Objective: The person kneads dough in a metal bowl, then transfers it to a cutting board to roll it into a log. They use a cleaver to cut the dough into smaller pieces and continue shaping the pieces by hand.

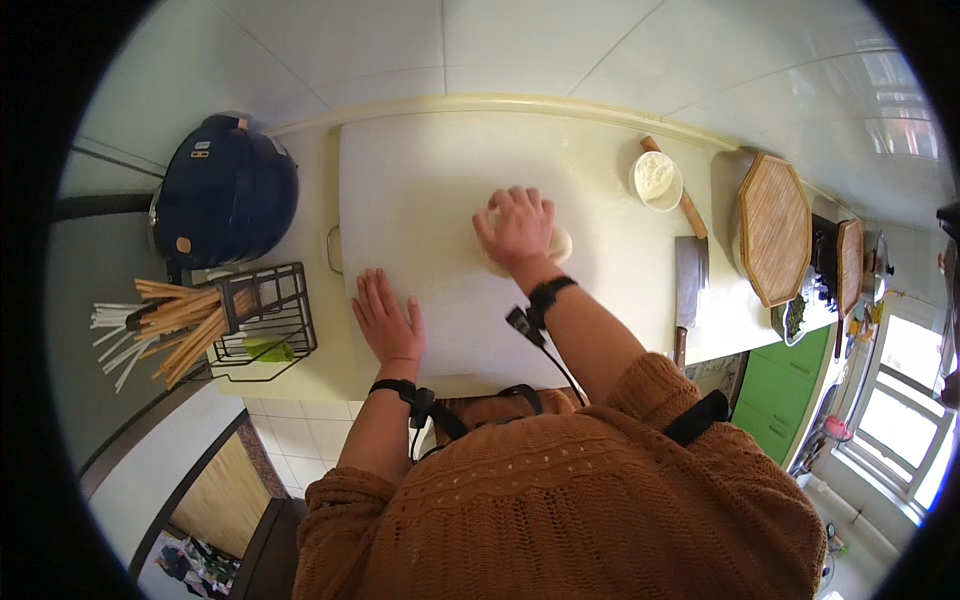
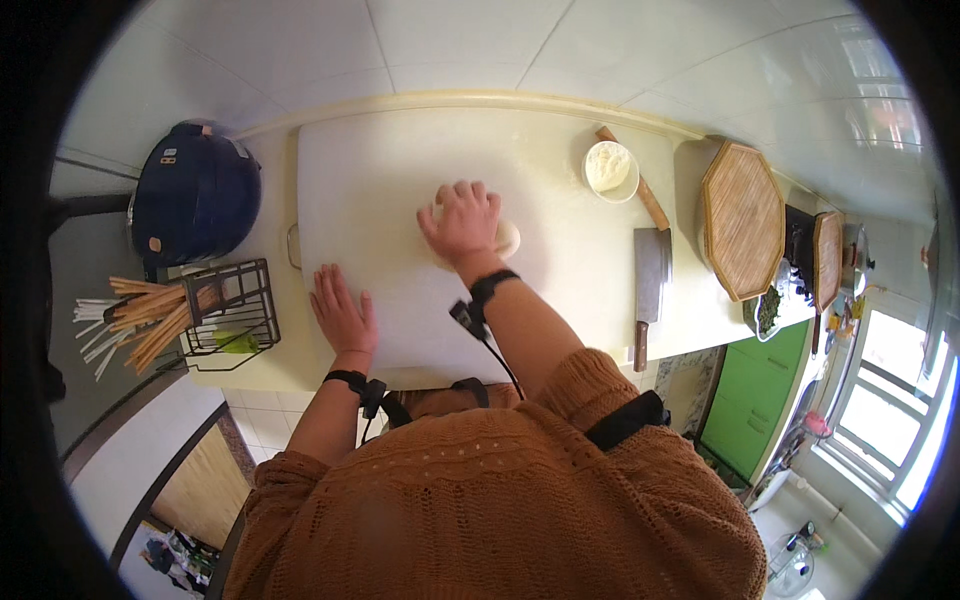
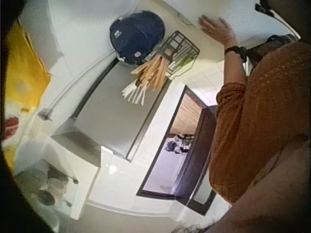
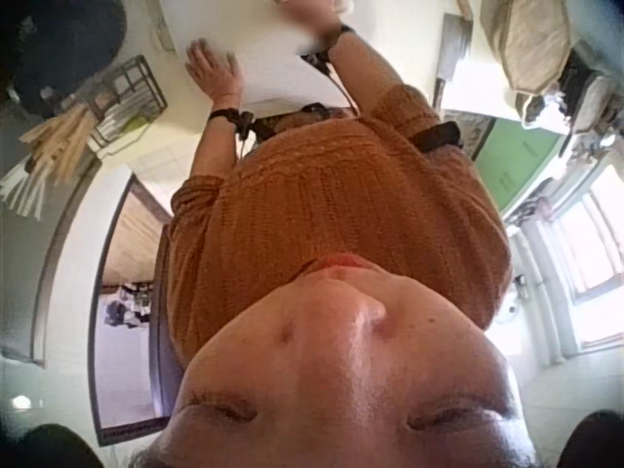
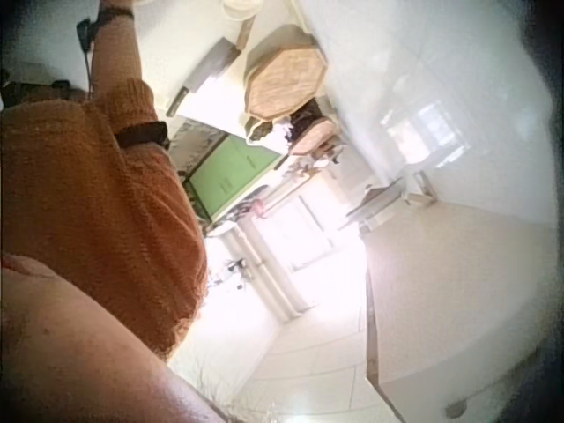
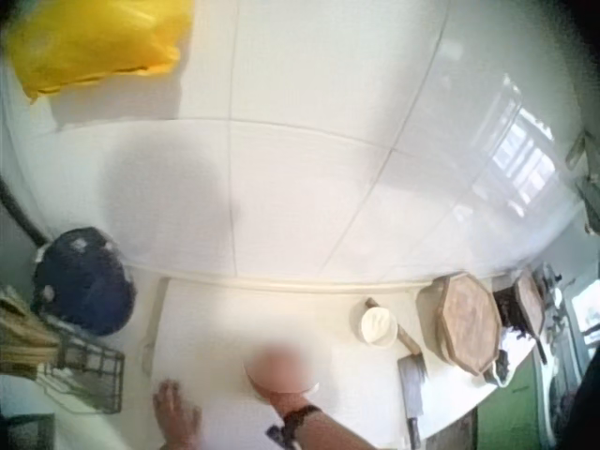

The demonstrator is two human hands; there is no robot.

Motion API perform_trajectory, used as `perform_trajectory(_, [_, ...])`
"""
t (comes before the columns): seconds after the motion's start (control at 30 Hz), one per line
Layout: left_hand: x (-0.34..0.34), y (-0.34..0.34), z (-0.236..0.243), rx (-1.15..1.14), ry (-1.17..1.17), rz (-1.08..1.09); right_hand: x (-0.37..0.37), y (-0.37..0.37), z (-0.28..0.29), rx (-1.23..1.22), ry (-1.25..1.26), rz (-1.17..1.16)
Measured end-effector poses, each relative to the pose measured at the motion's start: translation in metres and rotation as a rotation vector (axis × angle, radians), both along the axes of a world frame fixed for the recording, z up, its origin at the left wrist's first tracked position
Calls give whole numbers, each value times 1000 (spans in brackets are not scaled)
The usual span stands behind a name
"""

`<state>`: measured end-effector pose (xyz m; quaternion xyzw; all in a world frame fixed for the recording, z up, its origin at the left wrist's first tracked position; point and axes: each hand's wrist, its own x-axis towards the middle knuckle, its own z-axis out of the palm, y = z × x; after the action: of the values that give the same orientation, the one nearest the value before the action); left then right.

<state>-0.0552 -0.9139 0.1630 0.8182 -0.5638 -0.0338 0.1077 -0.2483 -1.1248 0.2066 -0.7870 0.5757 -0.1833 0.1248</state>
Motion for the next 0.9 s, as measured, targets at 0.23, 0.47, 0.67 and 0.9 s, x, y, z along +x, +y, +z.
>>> perform_trajectory(0.23, [2,3,-1,-18,17,11,5,-58,-14,-192,-39,46])
perform_trajectory(0.47, [2,-1,4,59,57,41,-93,137,35,151,-54,309])
perform_trajectory(0.67, [2,-4,6,56,77,41,-45,75,-3,13,101,247])
perform_trajectory(0.9, [2,-1,5,28,27,18,23,-43,-12,-46,37,33])
